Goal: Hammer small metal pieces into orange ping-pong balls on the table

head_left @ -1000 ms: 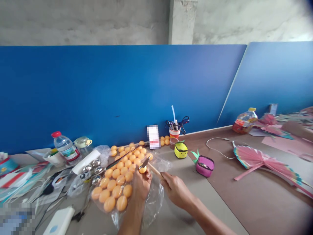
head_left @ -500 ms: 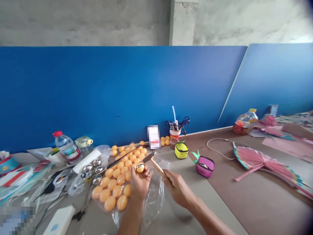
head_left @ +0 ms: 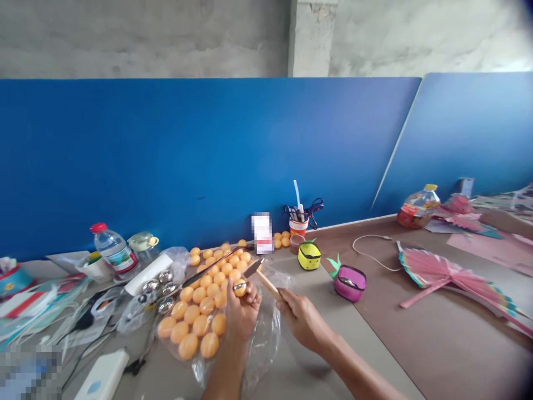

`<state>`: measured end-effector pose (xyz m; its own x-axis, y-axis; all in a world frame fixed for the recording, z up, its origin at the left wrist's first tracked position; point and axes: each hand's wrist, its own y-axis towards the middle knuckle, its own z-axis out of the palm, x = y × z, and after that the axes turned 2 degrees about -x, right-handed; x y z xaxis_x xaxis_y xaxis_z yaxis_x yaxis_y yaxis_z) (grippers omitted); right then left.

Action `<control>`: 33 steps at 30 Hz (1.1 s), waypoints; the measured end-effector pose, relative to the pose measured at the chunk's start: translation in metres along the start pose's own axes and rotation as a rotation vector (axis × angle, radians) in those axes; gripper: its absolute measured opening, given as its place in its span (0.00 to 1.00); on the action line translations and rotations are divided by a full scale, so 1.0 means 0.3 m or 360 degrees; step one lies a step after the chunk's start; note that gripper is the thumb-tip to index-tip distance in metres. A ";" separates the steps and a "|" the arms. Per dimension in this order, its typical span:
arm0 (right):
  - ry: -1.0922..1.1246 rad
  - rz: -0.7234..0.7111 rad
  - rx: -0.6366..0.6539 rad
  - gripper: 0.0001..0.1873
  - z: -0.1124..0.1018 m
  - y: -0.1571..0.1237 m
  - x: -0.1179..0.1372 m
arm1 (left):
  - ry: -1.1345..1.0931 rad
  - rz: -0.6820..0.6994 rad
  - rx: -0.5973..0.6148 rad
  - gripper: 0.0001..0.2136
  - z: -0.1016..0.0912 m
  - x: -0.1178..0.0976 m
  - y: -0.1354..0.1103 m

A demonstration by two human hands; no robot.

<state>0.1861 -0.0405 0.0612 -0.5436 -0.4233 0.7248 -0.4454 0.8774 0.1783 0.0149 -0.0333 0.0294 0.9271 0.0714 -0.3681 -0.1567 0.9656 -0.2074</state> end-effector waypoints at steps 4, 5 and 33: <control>-0.0080 -0.0008 0.0037 0.10 0.006 -0.005 0.004 | -0.0017 -0.0007 -0.0121 0.15 -0.001 -0.001 0.009; -0.0104 -0.0011 0.0063 0.09 0.008 -0.007 0.004 | -0.0027 -0.0012 -0.0143 0.15 -0.002 -0.003 0.010; -0.0128 -0.0001 0.0063 0.11 0.006 -0.006 0.005 | -0.0056 0.0009 -0.0035 0.11 -0.010 -0.004 0.005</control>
<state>0.1849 -0.0432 0.0609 -0.5979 -0.4418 0.6688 -0.4726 0.8683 0.1510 0.0127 -0.0328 0.0269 0.9374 0.0856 -0.3375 -0.1687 0.9596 -0.2253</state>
